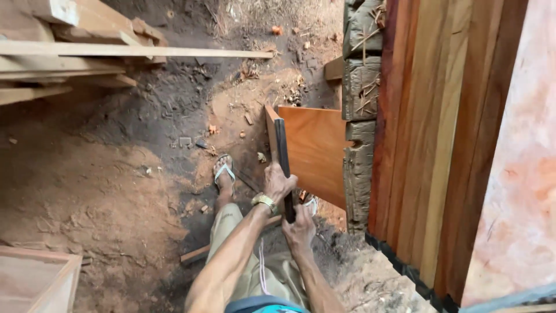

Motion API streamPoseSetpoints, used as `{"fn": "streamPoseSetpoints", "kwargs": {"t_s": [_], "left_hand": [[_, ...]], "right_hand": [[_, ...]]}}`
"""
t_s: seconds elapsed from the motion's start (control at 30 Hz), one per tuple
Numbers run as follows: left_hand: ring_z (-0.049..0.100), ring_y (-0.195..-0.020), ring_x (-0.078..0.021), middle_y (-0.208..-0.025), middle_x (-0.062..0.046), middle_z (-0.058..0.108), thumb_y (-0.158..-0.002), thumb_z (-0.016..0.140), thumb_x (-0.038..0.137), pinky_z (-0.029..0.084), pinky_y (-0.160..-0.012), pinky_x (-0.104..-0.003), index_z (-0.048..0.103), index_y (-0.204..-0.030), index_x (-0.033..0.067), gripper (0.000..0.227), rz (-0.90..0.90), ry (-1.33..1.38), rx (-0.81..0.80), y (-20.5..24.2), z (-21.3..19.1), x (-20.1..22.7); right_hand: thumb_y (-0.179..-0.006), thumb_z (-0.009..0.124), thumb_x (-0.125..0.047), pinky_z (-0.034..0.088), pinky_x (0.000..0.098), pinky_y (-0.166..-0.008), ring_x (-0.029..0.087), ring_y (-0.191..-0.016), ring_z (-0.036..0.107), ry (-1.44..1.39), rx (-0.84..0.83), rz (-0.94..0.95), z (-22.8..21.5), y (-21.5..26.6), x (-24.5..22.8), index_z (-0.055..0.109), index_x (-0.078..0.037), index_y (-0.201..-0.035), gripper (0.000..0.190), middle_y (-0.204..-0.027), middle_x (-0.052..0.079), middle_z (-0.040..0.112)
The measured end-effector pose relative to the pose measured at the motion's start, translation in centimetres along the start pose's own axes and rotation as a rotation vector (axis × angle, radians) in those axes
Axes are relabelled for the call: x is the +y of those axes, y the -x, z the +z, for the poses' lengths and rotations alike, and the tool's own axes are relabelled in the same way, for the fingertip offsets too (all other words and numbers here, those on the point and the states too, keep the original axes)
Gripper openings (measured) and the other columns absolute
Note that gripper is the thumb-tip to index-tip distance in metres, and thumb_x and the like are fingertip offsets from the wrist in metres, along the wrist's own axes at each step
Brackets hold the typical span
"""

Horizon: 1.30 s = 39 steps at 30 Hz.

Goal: Marking lines on wooden panels using a try square and a pen to prepare for cutting or assembly.

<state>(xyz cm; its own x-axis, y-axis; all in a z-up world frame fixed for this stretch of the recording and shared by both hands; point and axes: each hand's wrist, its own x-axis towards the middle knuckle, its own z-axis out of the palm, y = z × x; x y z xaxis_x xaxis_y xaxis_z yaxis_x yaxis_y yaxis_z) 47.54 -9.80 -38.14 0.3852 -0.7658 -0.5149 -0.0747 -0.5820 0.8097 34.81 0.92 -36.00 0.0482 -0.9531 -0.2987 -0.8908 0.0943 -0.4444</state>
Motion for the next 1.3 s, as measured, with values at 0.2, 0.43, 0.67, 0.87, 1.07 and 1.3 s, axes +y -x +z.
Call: {"fn": "streamPoseSetpoints", "kwargs": {"t_s": [0.2,0.43,0.67,0.87,1.07,1.3], "left_hand": [[0.073,-0.079,-0.0399,-0.089,-0.028,0.07,-0.068,0.071,0.024,0.06,-0.071,-0.046,0.042,-0.139,-0.0157,0.086,0.047,-0.188,-0.136,-0.1,4.6,1.7],[0.07,-0.1,-0.0358,-0.113,-0.028,0.069,-0.088,0.076,0.051,0.057,-0.084,-0.044,0.042,-0.151,-0.0078,0.093,0.223,-0.144,-0.349,-0.1,7.6,-4.2],[0.069,-0.08,-0.0199,-0.09,-0.009,0.075,-0.082,0.078,0.045,0.056,-0.072,-0.034,0.067,-0.126,0.0032,0.062,-0.265,0.015,0.023,3.6,-2.5,-19.4],[0.069,-0.067,-0.0136,-0.09,-0.006,0.077,-0.09,0.074,0.028,0.054,-0.059,-0.027,0.065,-0.128,0.0,0.048,-0.622,0.093,0.187,9.2,-13.5,-23.8],[0.071,-0.076,-0.0187,-0.1,-0.01,0.074,-0.092,0.075,0.038,0.057,-0.063,-0.03,0.065,-0.126,-0.0013,0.052,-0.502,0.211,0.195,10.1,-16.8,-23.1],[0.072,-0.085,-0.0186,-0.1,-0.014,0.075,-0.098,0.069,0.042,0.056,-0.07,-0.032,0.064,-0.135,-0.0017,0.058,-0.215,0.061,0.035,11.8,-9.7,-6.2]], "right_hand": [[-0.089,0.075,-0.032,0.058,0.0425,-0.068,0.031,-0.082,0.068,-0.005,0.191,0.01,-0.7,3.1,4.9,0.065,-0.004,-0.115,0.04,-0.098,0.014,0.063],[-0.084,0.084,-0.043,0.055,0.0417,-0.075,0.02,-0.075,0.063,-0.173,0.224,0.714,-2.1,4.2,16.5,0.068,0.001,-0.1,0.049,-0.087,0.004,0.067],[-0.083,0.087,-0.034,0.053,0.0394,-0.073,0.019,-0.071,0.06,-0.485,0.345,0.874,-2.5,6.4,25.4,0.067,0.004,-0.092,0.044,-0.085,0.006,0.066],[-0.086,0.081,-0.026,0.053,0.0364,-0.065,0.019,-0.066,0.061,-0.657,0.435,0.958,-5.7,15.7,24.3,0.065,0.002,-0.091,0.032,-0.083,0.009,0.066],[-0.089,0.074,-0.018,0.054,0.0335,-0.057,0.019,-0.061,0.062,-0.884,0.706,1.003,-10.5,23.8,28.4,0.063,0.0,-0.089,0.021,-0.081,0.012,0.066],[-0.092,0.068,-0.01,0.054,0.0306,-0.049,0.019,-0.056,0.063,-1.244,1.004,0.93,-29.9,11.7,32.7,0.062,-0.002,-0.087,0.011,-0.08,0.015,0.066]]}}
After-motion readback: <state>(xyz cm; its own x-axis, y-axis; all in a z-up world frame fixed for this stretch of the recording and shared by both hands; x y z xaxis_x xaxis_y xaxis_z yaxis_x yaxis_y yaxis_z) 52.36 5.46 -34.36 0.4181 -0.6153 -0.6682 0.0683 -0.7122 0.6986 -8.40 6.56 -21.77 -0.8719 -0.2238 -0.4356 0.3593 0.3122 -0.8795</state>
